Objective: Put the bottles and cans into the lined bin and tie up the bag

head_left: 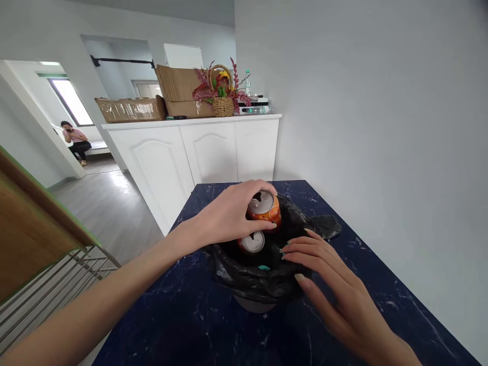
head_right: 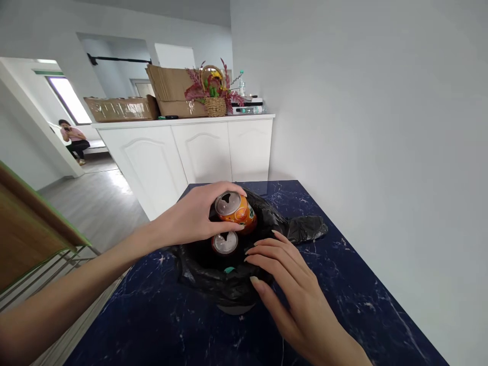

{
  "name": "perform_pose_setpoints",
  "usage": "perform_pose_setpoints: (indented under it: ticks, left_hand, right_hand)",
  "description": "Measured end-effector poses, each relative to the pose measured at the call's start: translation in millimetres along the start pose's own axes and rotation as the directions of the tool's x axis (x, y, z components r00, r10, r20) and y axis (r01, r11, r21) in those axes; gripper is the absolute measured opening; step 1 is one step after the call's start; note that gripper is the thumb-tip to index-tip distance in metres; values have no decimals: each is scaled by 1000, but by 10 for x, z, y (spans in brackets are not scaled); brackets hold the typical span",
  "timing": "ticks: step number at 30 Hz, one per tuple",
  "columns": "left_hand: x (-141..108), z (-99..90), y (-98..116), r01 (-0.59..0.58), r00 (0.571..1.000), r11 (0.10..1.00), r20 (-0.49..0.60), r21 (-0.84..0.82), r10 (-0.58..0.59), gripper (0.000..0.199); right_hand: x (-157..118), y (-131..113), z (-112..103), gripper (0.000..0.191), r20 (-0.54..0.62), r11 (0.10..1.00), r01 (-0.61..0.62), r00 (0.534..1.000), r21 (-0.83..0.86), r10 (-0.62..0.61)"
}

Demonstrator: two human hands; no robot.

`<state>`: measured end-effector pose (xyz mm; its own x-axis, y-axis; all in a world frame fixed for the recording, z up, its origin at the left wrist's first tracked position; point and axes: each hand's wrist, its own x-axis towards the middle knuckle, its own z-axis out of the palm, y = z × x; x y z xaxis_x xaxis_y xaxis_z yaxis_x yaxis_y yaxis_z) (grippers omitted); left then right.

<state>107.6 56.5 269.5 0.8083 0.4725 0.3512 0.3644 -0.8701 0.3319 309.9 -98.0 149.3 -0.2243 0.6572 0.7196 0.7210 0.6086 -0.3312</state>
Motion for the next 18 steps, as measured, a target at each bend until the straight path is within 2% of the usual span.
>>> perform_pose_setpoints:
  ticks: [5,7,9,11,13,15,17,18]
  left_hand:
    - [91,117,-68,22,967,991,248,135,-55,63]
    - [47,95,-62,11,958,992,284,123,-46,63]
    - [-61,13,-47,20,969,998,245,59,-34,60]
    - [-227,-109,-40,68,989,998,129,-3,-67,51]
    - [-422,-227,-70,150,988,988,-23,-25,-150,45]
    - [-613,-304,-162,284,949,958,-127,-40,-287,46]
    - [-778,-326,-314,424,885,900,-163,-99,-435,54]
    - [-846,-319,-401,485,850,862,-153,-149,-505,59]
  right_hand:
    - [29,30,6,40,-14,1000,16,1000,14,-16]
    - [35,26,3,42,-21,1000,21,1000,16,-21]
    - [16,26,-10,40,-34,999,24,999,34,-23]
    - [-34,50,-26,37,-55,998,-4,998,57,7]
    - [-103,117,-39,34,-101,992,-103,989,70,110]
    - [-160,229,-49,30,-194,953,-280,935,112,298]
    - [-181,369,-61,34,-246,843,-483,809,237,533]
    - [-177,438,-66,40,-217,758,-575,733,309,645]
